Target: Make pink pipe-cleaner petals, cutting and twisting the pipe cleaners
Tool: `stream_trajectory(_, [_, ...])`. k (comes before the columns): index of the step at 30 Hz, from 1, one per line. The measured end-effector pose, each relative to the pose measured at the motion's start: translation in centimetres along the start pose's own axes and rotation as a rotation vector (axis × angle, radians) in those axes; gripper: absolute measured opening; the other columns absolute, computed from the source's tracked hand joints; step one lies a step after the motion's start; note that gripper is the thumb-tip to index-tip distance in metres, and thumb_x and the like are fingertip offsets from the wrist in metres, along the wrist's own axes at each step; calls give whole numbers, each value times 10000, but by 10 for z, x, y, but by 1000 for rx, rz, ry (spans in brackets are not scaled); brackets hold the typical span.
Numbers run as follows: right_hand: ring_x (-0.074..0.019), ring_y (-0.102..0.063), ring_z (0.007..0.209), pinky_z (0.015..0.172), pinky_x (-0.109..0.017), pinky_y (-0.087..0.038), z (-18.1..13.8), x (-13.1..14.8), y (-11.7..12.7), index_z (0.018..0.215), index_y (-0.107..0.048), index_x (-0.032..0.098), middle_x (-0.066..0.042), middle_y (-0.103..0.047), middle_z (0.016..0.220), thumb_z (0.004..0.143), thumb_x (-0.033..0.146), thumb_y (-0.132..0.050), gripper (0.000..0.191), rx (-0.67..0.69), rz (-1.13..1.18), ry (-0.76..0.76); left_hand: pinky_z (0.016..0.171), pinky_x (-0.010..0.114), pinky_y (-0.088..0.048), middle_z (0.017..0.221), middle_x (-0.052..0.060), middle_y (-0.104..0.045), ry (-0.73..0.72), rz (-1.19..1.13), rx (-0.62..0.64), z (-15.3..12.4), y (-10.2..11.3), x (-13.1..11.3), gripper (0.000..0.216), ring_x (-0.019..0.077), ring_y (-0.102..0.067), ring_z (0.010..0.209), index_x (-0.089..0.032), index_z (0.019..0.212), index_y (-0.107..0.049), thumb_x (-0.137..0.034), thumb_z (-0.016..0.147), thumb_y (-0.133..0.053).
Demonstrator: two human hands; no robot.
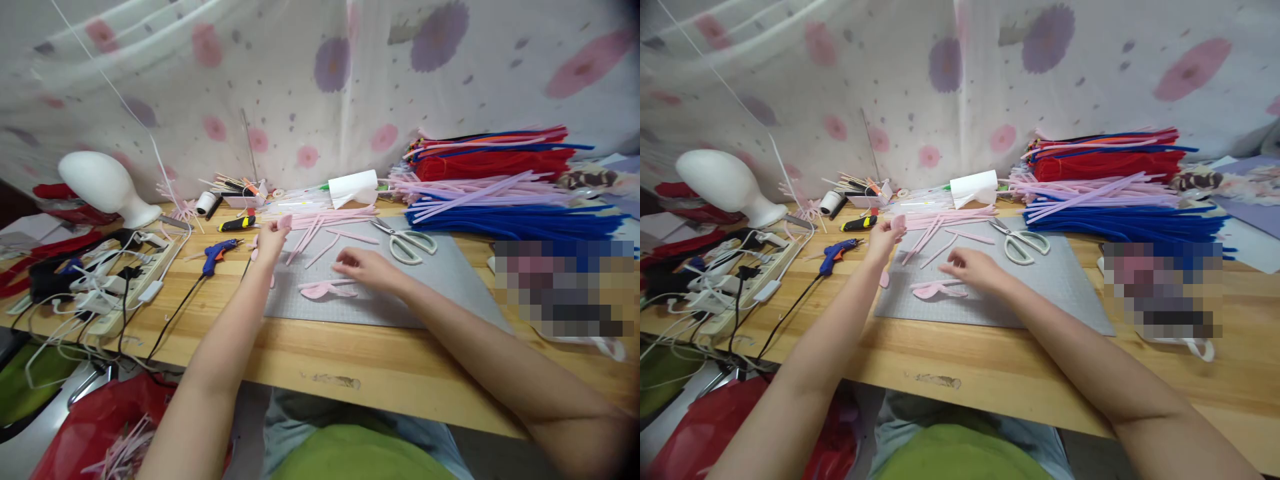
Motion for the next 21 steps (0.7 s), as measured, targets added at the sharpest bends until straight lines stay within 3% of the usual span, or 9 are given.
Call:
stream_trajectory(3, [-166,-529,730,633,-269,-349,0,21,-30,863,-585,194,-32,-633,745,712,419,-576,272,89,-41,72,551,243,-464,689,27,-599,105,-271,110,-31,-18,-3,182,115,-557,626,-142,667,-540,-232,544,-641])
stream_trajectory(5, [-137,-517,657,601,-252,-344,2,19,-39,861,-574,188,-5,-607,685,677,313,-601,225,160,65,32,517,221,-455,760,65,-633,153,-372,168,-47,-28,-1,222,129,-585,667,-131,691,-564,-272,553,-664])
stream_trajectory(9, [-94,-462,550,532,-227,-340,7,-1,-24,827,-547,162,33,-521,607,636,291,-596,236,207,534,-88,471,180,-434,891,100,-656,224,-477,177,-61,-38,10,238,139,-624,720,-123,765,-585,-278,600,-657])
stream_trajectory(14, [-52,-399,516,491,-200,-301,11,-33,20,739,-533,173,48,-490,622,606,324,-645,230,-346,864,-156,479,211,-467,956,132,-664,284,-507,314,-70,-53,18,227,184,-653,758,-115,830,-585,-295,692,-583])
stream_trajectory(17, [-53,-399,484,449,-193,-280,14,-45,19,737,-519,182,55,-472,580,585,352,-668,272,-406,954,-235,497,223,-482,979,143,-660,263,-474,378,-76,-60,15,221,202,-657,790,-112,852,-576,-286,718,-548])
stream_trajectory(21, [-57,-433,458,410,-184,-284,15,-47,7,737,-512,179,55,-472,559,574,345,-686,291,-362,1025,-327,484,217,-484,966,130,-665,183,-399,335,-81,-63,15,220,187,-660,765,-138,914,-498,-266,737,-526])
Point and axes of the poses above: each hand's wrist, its own z-axis towards the middle knuckle, its own y-axis out of the back of the hand, x = y × z, the point moved 4 cm from there along z, towards the middle knuckle
